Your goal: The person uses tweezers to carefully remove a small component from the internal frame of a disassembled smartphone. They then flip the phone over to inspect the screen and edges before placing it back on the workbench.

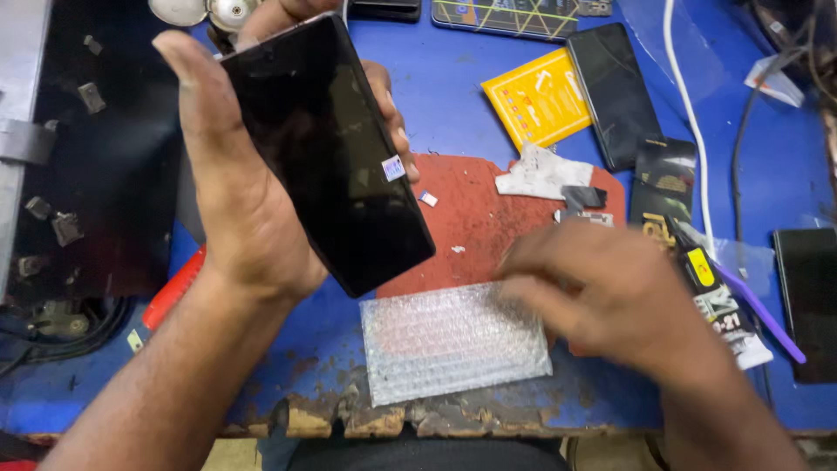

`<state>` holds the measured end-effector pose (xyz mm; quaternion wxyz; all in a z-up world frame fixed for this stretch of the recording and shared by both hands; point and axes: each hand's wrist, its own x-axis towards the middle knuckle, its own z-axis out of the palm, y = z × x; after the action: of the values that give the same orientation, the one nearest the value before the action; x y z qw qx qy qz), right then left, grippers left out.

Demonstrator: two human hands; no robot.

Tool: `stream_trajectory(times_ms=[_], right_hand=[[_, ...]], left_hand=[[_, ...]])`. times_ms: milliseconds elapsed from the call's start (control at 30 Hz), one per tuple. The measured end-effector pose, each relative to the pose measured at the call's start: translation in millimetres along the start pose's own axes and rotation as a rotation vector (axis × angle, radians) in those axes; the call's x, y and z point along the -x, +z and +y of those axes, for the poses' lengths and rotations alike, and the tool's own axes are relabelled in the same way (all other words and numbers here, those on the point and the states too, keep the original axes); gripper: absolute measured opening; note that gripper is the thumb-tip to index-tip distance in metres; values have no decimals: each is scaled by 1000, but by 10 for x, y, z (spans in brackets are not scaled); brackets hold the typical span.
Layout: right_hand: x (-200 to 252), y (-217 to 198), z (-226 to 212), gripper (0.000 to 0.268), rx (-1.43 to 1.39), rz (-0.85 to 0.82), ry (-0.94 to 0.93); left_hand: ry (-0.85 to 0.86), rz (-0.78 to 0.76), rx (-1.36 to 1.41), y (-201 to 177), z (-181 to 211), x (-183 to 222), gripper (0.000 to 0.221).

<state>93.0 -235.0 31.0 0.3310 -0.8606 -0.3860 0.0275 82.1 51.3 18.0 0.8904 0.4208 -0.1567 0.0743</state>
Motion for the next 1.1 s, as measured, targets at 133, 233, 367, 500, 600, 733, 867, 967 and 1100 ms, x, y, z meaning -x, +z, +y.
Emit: stream_trajectory(times_ms=[133, 233, 367, 500, 600, 733, 867, 967, 1100], right_hand=[[-56, 157, -49, 43, 210, -226, -198], [-86, 213, -77, 48, 193, -313, -168], [-113, 225, -92, 45, 122, -391, -94], [-87, 147, -71, 36, -93, -424, 3], [-30, 28, 15, 34, -253, -445, 194], [60, -368, 341, 35, -221, 157, 312], [116, -579, 750, 28, 9, 638, 420], [173, -586, 1016, 29, 98, 671, 516], [234, -575, 1143, 28, 376, 601, 376]], left_hand=[[-14, 31, -98, 51, 22, -16, 85], [-62, 84, -137, 98, 45, -61, 89], [-47, 132, -359, 190, 46, -153, 99], [-11, 169, -484, 199, 114, -202, 101], [15, 176, -466, 168, 130, -230, 100], [23, 179, -421, 127, 73, -194, 99], [28, 163, -380, 122, 41, -161, 98], [23, 143, -355, 127, 12, -147, 97], [18, 120, -334, 128, -14, -133, 96]])
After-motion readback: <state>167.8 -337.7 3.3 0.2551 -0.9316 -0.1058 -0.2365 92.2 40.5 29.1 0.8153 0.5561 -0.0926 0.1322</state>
